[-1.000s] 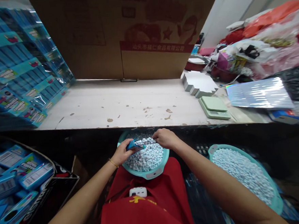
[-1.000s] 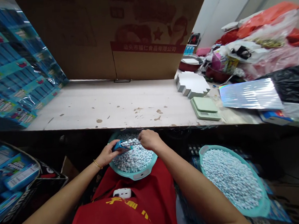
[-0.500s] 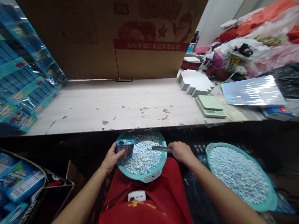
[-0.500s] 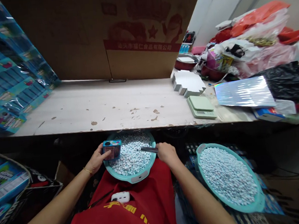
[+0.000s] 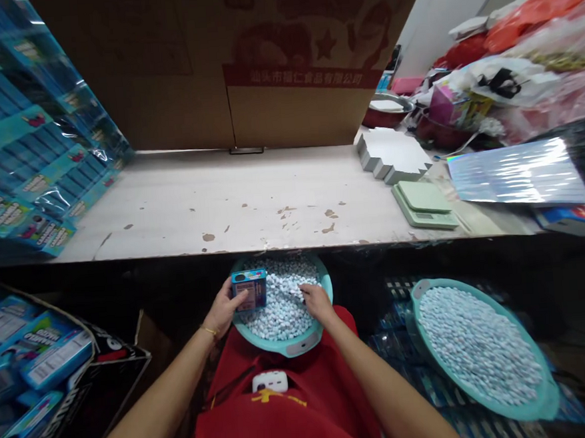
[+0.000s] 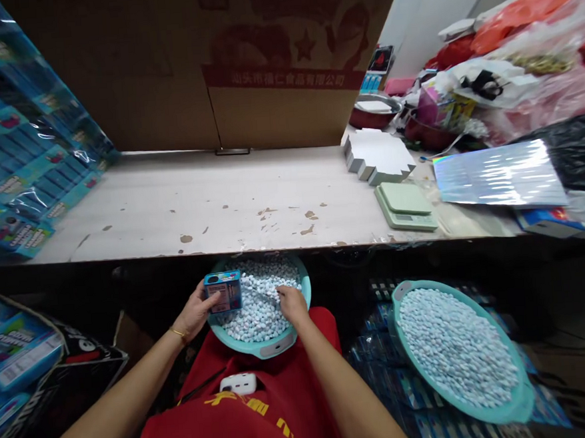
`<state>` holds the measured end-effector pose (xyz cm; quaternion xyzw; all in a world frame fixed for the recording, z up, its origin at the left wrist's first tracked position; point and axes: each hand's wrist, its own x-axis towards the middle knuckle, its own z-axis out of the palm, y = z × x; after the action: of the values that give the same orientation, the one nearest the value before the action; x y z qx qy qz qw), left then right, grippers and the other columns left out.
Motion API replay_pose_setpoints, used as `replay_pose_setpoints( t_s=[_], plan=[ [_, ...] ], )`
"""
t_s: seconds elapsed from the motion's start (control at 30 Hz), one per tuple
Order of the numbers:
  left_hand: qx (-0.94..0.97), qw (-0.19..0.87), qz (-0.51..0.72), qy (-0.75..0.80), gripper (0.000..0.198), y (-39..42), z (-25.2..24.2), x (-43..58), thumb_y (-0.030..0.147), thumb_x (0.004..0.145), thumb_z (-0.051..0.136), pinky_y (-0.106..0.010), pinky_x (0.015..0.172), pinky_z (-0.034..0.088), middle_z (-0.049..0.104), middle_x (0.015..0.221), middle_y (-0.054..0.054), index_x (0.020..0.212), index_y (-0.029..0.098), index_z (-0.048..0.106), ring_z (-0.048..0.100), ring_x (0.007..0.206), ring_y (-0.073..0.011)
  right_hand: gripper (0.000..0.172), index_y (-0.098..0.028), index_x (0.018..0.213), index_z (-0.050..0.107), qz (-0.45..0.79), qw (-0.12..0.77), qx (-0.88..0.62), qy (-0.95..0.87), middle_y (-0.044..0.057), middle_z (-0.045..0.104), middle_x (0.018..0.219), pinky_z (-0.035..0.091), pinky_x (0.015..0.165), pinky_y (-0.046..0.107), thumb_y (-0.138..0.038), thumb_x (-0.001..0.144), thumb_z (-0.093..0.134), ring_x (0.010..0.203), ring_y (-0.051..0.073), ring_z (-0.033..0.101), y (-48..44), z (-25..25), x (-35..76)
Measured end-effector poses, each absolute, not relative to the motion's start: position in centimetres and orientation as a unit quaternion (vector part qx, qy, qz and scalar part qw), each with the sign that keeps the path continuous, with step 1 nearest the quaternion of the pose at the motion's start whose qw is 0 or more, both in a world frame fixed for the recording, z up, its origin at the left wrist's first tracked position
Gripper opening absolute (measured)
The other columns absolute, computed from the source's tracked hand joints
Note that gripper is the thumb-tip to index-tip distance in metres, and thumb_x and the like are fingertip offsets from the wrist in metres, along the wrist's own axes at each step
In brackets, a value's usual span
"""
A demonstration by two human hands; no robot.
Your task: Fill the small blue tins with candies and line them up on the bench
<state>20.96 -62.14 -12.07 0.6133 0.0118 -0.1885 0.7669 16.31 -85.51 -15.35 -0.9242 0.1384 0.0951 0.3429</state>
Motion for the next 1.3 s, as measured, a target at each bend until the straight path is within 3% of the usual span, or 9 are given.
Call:
replay_pose_setpoints(
  t_s=[0.2, 0.33, 0.67, 0.83, 0.97, 1.1, 1.3],
  plan=[
    [0.747, 0.651, -0.099, -0.088, 0.043, -60.2, -11.7, 21.5, 0.031, 0.063, 0.064, -0.034, 0.083, 0.042, 0.06, 0.094, -0.003, 0.101, 0.018, 0.051, 0.056, 0.087, -0.0181, 0.031, -0.019, 0.085, 0.066, 0.072, 0.393, -0.913, 0.077, 0.001, 0.063, 0.067, 0.037, 0.055, 0.019, -0.018, 0.073, 0.037, 0.059, 0.012, 0.054, -88.5, -10.9, 15.9],
    [0.809, 0.559, -0.079, -0.164, 0.041, -61.6, -11.4, 21.7, 0.031, 0.065, 0.06, -0.033, 0.084, 0.04, 0.058, 0.091, -0.002, 0.102, 0.017, 0.05, 0.053, 0.085, -0.0177, 0.033, -0.019, 0.084, 0.066, 0.075, 0.381, -0.921, 0.015, 0.0, 0.061, 0.061, 0.035, 0.053, 0.019, -0.017, 0.07, 0.037, 0.056, 0.011, 0.052, -88.4, -7.0, 16.6],
    [0.849, 0.46, -0.041, -0.257, 0.04, -63.3, -12.0, 21.5, 0.028, 0.068, 0.056, -0.033, 0.086, 0.038, 0.054, 0.102, -0.007, 0.106, 0.016, 0.048, 0.05, 0.095, -0.0196, 0.035, -0.027, 0.089, 0.065, 0.153, 0.082, -0.984, -0.038, 0.005, 0.065, 0.094, 0.04, 0.066, 0.026, -0.015, 0.068, 0.041, 0.086, 0.02, 0.058, -85.3, 0.8, 17.9],
    [0.851, 0.445, -0.031, -0.276, 0.039, -63.8, -12.1, 21.4, 0.03, 0.07, 0.055, -0.035, 0.086, 0.039, 0.054, 0.102, -0.007, 0.106, 0.017, 0.048, 0.05, 0.095, -0.0204, 0.033, -0.016, 0.094, 0.063, 0.169, 0.005, -0.984, -0.057, 0.014, 0.064, 0.092, 0.044, 0.067, 0.03, -0.015, 0.068, 0.042, 0.084, 0.023, 0.059, -82.1, 3.1, 18.1],
    [0.847, 0.465, -0.046, -0.255, 0.041, -63.7, -11.6, 21.4, 0.03, 0.068, 0.057, -0.035, 0.087, 0.038, 0.054, 0.102, -0.007, 0.106, 0.017, 0.048, 0.051, 0.095, -0.0205, 0.031, -0.015, 0.092, 0.062, 0.133, -0.022, -0.988, -0.075, 0.014, 0.064, 0.088, 0.044, 0.067, 0.032, -0.013, 0.07, 0.041, 0.082, 0.024, 0.06, -82.2, 4.5, 17.4],
    [0.814, 0.546, -0.081, -0.18, 0.045, -62.6, -11.6, 21.5, 0.031, 0.064, 0.061, -0.036, 0.088, 0.039, 0.057, 0.098, -0.005, 0.105, 0.017, 0.048, 0.053, 0.093, -0.0204, 0.032, -0.023, 0.089, 0.062, 0.146, -0.007, -0.989, -0.01, 0.009, 0.064, 0.088, 0.043, 0.065, 0.03, -0.012, 0.072, 0.037, 0.081, 0.022, 0.06, -87.2, 2.6, 15.4],
    [0.661, 0.728, -0.18, -0.001, 0.049, -62.5, -13.8, 21.4, 0.036, 0.064, 0.063, -0.038, 0.082, 0.046, 0.059, 0.099, -0.006, 0.106, 0.018, 0.044, 0.058, 0.088, -0.0194, 0.033, -0.022, 0.092, 0.061, 0.192, 0.06, -0.974, 0.104, 0.01, 0.064, 0.089, 0.041, 0.068, 0.03, -0.013, 0.078, 0.033, 0.083, 0.022, 0.059, -89.2, -8.5, 13.2]
  ],
)
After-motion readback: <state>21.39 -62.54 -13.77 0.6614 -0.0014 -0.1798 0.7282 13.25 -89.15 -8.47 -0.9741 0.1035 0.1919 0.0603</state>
